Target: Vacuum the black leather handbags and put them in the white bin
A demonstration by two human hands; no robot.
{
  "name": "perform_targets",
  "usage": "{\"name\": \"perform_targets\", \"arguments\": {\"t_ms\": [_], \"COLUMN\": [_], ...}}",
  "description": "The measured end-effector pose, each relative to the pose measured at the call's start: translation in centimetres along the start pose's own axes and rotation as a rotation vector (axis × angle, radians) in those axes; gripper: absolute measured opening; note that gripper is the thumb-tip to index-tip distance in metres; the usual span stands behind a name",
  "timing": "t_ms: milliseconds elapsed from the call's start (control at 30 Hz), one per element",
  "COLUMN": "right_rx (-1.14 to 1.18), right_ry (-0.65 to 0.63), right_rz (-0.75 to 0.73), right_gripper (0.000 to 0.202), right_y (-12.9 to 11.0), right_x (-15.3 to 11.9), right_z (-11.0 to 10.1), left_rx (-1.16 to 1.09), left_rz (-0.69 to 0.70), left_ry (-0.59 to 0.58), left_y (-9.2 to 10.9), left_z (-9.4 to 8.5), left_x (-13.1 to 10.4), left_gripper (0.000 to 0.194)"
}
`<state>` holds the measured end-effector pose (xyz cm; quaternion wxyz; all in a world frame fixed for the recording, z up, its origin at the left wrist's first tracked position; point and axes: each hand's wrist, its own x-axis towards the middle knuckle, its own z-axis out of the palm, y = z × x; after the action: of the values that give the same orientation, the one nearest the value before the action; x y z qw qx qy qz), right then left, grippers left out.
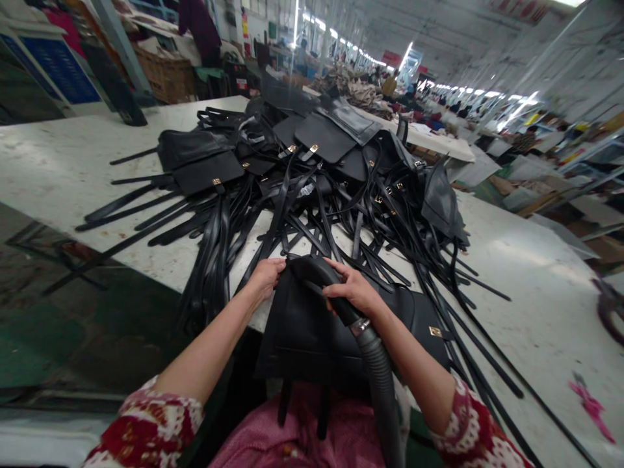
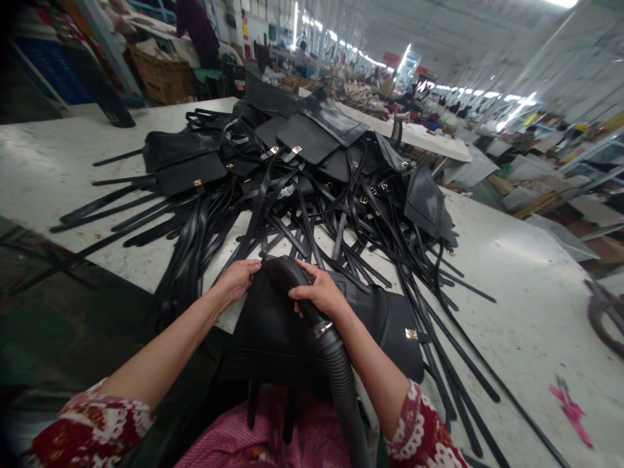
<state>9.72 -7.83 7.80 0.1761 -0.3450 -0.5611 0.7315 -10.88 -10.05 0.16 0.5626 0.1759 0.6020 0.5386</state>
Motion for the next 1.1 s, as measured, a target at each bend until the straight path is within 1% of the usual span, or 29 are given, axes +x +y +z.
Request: {"name": "perform_targets", "arguments": {"t_ms": [67, 133, 200, 267, 367, 433, 500, 533, 567, 633, 733, 833, 933, 1033, 1100], "right_rx": [0.000, -0.015, -0.034, -0.058, -0.097, -0.125, -0.142, -0.137, -0.124, -0.117, -0.161, -0.225, -0.292, -0.326, -0.338], "right_ry": [0.056, 0.159, 0.256, 0.289, 0.271, 0.272, 0.262, 0.240, 0.212, 0.155, 0.087, 0.013, -0.031, -0.068, -0.076], "right_rz": [-0.028, -0.064, -0.100, -0.114, -0.093, -0.054, 0.001, 0.029, 0.047, 0.053, 0.044, 0.083, 0.047, -0.002, -0.018], "right_gripper": [0.082, 0.084, 0.084, 0.082, 0.080, 0.080, 0.080, 0.080, 0.080, 0.078, 0.076, 0.078, 0.075, 0.074, 0.075], "right_y": [-0.3, -0.8, -1.2, -1.5, -1.2, -0.4, 0.6, 1.2, 1.8, 2.9, 4.1, 4.8, 5.2, 5.3, 5.3], "right_x": [0.9, 1.5, 1.3, 0.3, -2.5, -4.9, -7.3, -8.6, -9.7, -11.9, -14.6, -16.0, -16.1, -15.4, -14.9], "right_z": [-0.1, -0.2, -0.4, -0.8, -1.2, -1.1, -0.5, 0.0, 0.5, 1.7, 3.4, 4.9, 6.1, 7.2, 7.8], "left_rx": [-0.017, -0.028, -0.028, -0.012, 0.041, 0.116, 0.201, 0.231, 0.239, 0.198, 0.062, 0.001, 0.011, 0.017, -0.021], "left_rz": [0.008, 0.022, 0.041, 0.059, 0.102, 0.142, 0.143, 0.121, 0.085, 0.006, -0.074, -0.088, -0.105, -0.127, -0.131], "left_ry": [-0.005, -0.009, -0.012, -0.010, 0.033, 0.097, 0.162, 0.182, 0.186, 0.144, 0.066, 0.082, 0.061, 0.013, 0.035], "left_y": [-0.1, -0.1, 0.0, 0.1, -0.4, -1.5, -3.2, -4.2, -5.2, -7.0, -8.7, -8.8, -8.2, -7.7, -7.6], "left_z": [0.2, 0.4, 0.4, -0.1, -1.7, -3.2, -4.4, -4.8, -5.0, -5.1, -4.6, -4.5, -4.6, -4.7, -4.5], "left_x": [-0.1, -0.3, -1.0, -2.5, -6.1, -9.2, -12.2, -13.5, -14.7, -16.2, -17.1, -17.1, -17.1, -17.4, -17.5], "left_gripper": [0.010, 0.010, 0.015, 0.024, 0.042, 0.046, 0.043, 0.041, 0.039, 0.035, 0.029, 0.025, 0.023, 0.020, 0.018]}}
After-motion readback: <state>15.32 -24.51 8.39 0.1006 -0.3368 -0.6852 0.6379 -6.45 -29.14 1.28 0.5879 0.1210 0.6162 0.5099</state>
